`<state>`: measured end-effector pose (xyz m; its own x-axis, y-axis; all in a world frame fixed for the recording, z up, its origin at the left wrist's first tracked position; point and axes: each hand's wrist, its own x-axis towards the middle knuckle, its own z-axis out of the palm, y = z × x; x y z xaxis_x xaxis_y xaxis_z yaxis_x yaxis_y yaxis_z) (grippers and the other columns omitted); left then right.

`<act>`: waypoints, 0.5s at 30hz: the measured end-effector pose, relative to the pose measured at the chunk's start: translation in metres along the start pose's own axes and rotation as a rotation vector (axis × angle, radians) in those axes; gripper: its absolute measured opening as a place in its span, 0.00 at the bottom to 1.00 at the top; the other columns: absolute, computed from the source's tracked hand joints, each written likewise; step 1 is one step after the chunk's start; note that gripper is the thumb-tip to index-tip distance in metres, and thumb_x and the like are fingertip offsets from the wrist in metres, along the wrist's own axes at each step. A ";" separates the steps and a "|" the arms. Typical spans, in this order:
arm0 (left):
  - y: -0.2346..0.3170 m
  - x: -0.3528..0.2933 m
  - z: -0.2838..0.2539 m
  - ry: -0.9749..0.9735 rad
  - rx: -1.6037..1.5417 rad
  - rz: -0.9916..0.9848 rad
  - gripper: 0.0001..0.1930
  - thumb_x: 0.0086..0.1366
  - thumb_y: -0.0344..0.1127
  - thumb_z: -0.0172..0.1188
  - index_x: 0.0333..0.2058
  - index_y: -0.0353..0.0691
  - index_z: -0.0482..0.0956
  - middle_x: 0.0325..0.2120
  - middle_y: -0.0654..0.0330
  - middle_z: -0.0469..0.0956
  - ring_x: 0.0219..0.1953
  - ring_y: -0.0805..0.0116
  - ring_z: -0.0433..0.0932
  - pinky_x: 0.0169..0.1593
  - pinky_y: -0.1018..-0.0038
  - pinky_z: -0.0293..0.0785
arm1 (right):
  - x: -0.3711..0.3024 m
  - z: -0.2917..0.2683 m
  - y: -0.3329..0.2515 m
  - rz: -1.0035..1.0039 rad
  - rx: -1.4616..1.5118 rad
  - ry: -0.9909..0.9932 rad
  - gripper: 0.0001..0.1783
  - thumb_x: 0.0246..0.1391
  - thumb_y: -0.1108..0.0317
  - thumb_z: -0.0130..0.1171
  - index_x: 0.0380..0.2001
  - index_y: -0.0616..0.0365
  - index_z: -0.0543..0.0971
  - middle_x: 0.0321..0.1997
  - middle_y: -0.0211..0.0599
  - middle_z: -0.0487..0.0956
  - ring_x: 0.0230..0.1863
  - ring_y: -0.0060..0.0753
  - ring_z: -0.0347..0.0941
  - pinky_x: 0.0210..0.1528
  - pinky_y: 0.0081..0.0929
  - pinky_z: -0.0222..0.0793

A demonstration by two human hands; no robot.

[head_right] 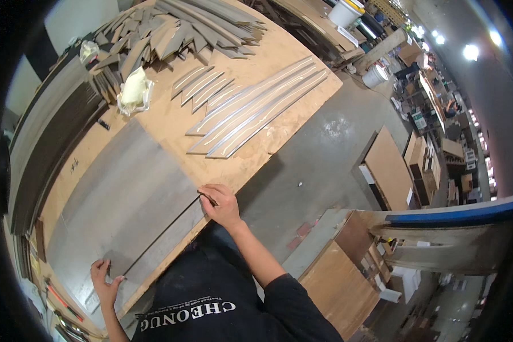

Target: Assembling wooden door frames or furniture panels using wood glue and a pneumatic nail gun in a workshop environment.

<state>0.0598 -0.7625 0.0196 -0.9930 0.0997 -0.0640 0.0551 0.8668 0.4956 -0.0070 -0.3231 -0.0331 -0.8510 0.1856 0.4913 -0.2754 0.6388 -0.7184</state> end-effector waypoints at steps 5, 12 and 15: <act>0.115 0.113 0.013 0.008 -0.133 0.305 0.28 0.44 0.31 0.68 0.48 0.37 0.75 0.47 0.48 0.72 0.50 0.48 0.70 0.53 0.62 0.66 | 0.012 -0.006 -0.007 0.375 0.275 0.052 0.07 0.49 0.75 0.60 0.33 0.59 0.81 0.31 0.36 0.80 0.30 0.28 0.76 0.34 0.22 0.72; 0.255 0.337 0.138 0.023 -0.193 0.385 0.20 0.54 0.32 0.61 0.48 0.40 0.76 0.40 0.49 0.74 0.45 0.49 0.73 0.47 0.64 0.71 | 0.037 -0.015 0.026 0.167 0.144 -0.065 0.02 0.46 0.71 0.62 0.26 0.55 0.80 0.22 0.36 0.76 0.23 0.36 0.73 0.25 0.27 0.69; 0.261 0.391 0.167 0.123 -0.093 0.233 0.22 0.54 0.31 0.60 0.50 0.39 0.74 0.42 0.48 0.73 0.47 0.49 0.73 0.48 0.64 0.71 | 0.036 -0.013 0.030 0.146 0.113 -0.036 0.03 0.42 0.73 0.64 0.24 0.56 0.79 0.19 0.35 0.73 0.20 0.35 0.72 0.22 0.28 0.67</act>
<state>-0.2962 -0.4157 -0.0202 -0.9601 0.2266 0.1639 0.2796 0.7780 0.5626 -0.0402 -0.2876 -0.0303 -0.9006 0.2418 0.3612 -0.1946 0.5187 -0.8325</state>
